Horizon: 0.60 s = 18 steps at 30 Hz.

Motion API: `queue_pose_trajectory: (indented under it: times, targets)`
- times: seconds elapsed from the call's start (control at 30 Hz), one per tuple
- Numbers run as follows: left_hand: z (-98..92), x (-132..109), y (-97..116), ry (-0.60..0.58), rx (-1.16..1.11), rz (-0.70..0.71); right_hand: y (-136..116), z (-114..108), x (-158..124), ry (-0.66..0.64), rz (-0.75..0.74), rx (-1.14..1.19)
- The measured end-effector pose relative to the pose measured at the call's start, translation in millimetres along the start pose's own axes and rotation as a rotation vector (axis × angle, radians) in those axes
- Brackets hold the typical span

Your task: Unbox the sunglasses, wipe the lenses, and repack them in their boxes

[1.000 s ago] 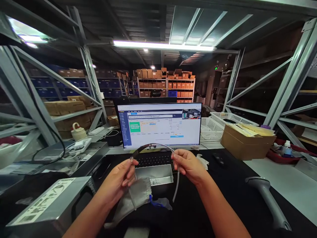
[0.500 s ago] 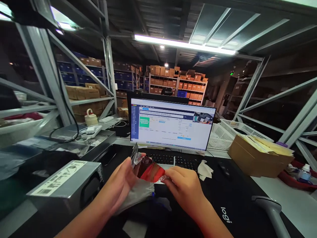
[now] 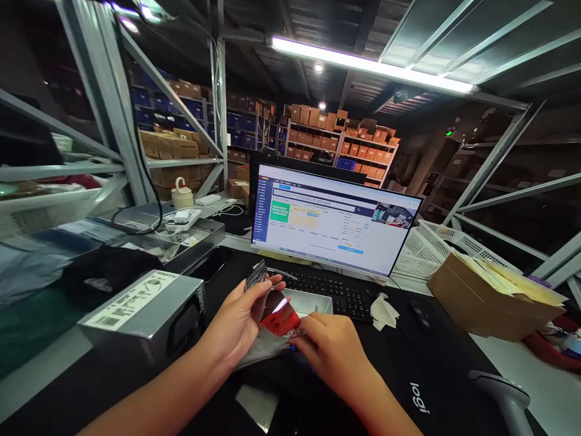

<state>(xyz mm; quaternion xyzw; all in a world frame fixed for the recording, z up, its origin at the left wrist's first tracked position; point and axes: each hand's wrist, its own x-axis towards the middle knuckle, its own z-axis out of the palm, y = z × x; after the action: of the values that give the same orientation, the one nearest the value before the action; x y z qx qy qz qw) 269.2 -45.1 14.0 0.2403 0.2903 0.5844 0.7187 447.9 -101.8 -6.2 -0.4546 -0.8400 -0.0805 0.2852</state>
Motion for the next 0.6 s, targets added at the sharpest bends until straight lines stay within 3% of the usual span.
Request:
queue_pose_trajectory:
  times: [0.17,0.37,0.6]
  targets:
    - [-1.4,0.1,-0.2,-0.008,0.011,0.017,-0.9,5.3,2.2,-0.025,0.024,0.064]
    - [0.3,-2.8,-0.4,-0.021,-0.028,0.049,-2.5,16.0,3.3,0.182,-0.064,0.031]
    - [2.5,1.0,-0.5,0.023,-0.046,-0.139,-5.9,13.3,7.1,0.266,-0.119,-0.189]
